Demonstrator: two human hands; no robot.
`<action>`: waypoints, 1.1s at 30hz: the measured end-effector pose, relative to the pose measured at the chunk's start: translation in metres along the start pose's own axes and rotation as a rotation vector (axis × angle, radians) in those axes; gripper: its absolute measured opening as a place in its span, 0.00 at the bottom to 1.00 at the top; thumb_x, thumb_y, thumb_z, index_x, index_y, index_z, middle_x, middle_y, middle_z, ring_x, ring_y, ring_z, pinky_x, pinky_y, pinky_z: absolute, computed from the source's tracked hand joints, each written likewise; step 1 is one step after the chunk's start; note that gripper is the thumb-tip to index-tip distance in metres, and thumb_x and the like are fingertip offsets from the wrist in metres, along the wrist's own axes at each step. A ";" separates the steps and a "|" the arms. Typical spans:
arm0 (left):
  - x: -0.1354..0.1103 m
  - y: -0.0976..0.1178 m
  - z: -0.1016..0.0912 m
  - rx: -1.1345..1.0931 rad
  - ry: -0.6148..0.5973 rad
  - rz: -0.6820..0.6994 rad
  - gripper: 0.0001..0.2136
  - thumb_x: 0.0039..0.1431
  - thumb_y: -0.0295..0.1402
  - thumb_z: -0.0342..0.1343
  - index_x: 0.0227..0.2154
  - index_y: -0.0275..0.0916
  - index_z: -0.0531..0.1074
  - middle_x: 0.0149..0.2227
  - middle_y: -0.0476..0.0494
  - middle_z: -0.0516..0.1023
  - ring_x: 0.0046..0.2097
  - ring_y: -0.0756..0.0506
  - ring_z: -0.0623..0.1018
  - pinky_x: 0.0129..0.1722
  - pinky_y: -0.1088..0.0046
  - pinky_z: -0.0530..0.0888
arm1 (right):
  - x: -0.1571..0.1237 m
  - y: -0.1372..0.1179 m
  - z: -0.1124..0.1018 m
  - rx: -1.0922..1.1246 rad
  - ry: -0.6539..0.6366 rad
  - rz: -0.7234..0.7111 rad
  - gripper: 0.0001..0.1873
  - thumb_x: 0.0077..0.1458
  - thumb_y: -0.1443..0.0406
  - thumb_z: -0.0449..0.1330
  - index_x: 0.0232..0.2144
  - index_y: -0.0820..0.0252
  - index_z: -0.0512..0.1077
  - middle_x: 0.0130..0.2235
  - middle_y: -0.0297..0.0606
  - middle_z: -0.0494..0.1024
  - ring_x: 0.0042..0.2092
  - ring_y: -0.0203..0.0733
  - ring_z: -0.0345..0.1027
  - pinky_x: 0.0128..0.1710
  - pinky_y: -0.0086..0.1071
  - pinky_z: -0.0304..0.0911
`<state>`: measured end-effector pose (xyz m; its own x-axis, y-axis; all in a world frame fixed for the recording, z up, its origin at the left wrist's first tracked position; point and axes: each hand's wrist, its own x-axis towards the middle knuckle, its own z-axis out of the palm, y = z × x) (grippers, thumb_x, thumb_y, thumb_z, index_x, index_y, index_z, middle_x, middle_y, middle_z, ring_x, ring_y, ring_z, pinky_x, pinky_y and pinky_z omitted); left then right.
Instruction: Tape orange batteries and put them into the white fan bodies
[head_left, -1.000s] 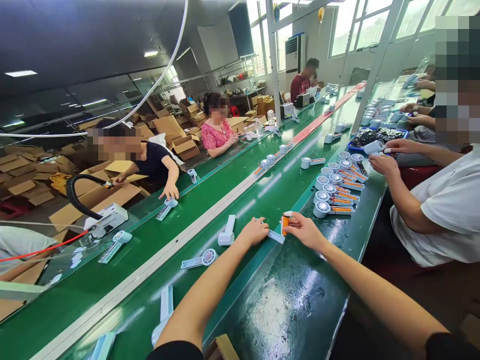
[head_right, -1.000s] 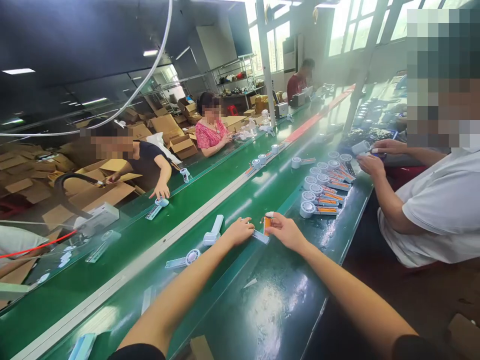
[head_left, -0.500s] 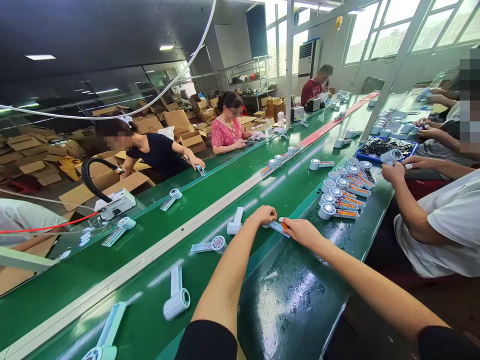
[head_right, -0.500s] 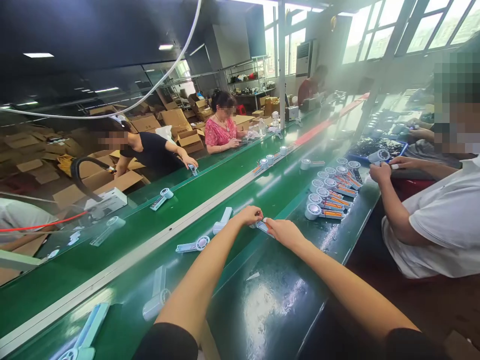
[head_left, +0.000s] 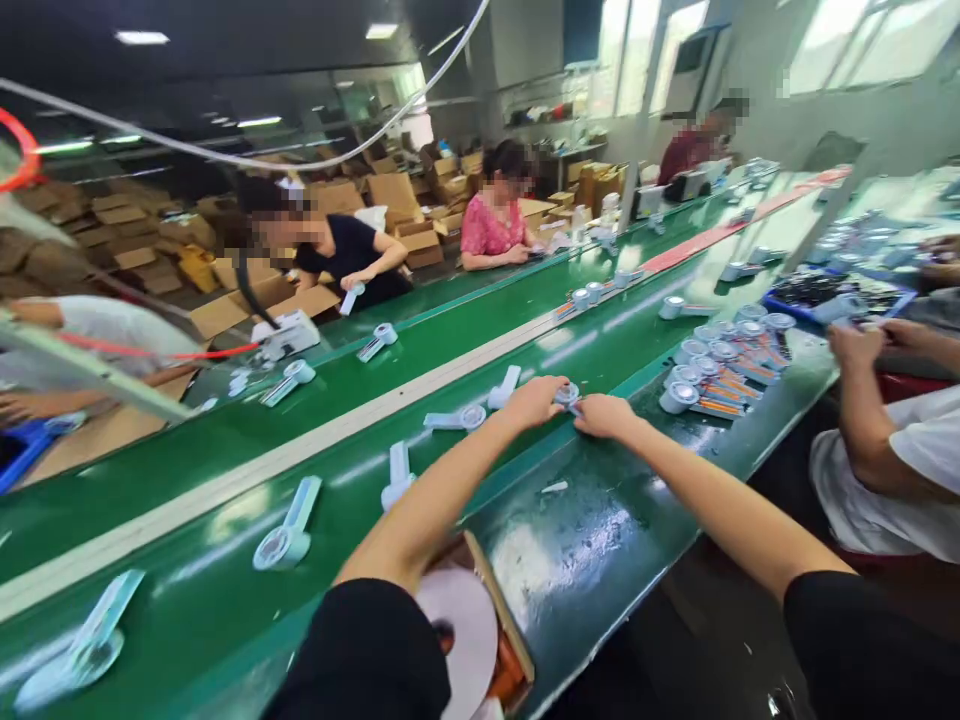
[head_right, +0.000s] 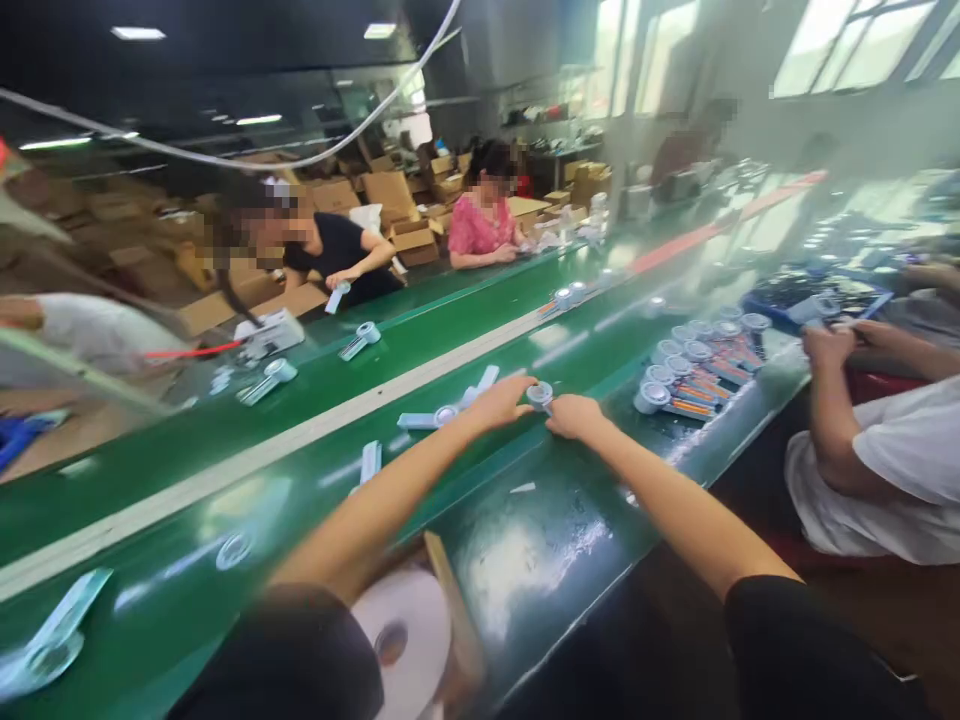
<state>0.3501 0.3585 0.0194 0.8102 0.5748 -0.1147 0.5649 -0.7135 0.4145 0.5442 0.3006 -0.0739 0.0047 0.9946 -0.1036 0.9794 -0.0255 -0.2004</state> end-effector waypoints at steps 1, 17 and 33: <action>-0.043 -0.003 -0.004 -0.020 0.009 0.001 0.19 0.65 0.36 0.60 0.57 0.42 0.71 0.61 0.40 0.73 0.63 0.40 0.71 0.66 0.59 0.65 | -0.002 0.005 0.003 0.013 -0.001 -0.026 0.16 0.66 0.54 0.62 0.44 0.63 0.76 0.43 0.41 0.80 0.43 0.43 0.76 0.47 0.42 0.72; -0.391 0.042 0.090 -0.021 0.015 -0.252 0.33 0.49 0.52 0.68 0.59 0.52 0.72 0.61 0.41 0.74 0.66 0.29 0.66 0.67 0.44 0.61 | -0.068 -0.114 -0.002 0.441 0.447 -0.231 0.16 0.65 0.60 0.59 0.52 0.62 0.72 0.47 0.46 0.79 0.47 0.46 0.72 0.49 0.37 0.63; -0.482 0.035 0.126 0.138 0.943 -0.577 0.26 0.54 0.43 0.67 0.53 0.45 0.65 0.52 0.37 0.73 0.63 0.29 0.67 0.62 0.39 0.65 | -0.277 -0.263 0.028 0.552 -0.621 -1.007 0.15 0.66 0.54 0.60 0.33 0.55 0.82 0.25 0.31 0.78 0.26 0.34 0.64 0.28 0.29 0.51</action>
<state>-0.0011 0.0056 -0.0242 0.0105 0.8671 0.4980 0.8784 -0.2460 0.4098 0.2792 0.0288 -0.0196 -0.9167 0.3925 -0.0747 0.2859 0.5138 -0.8089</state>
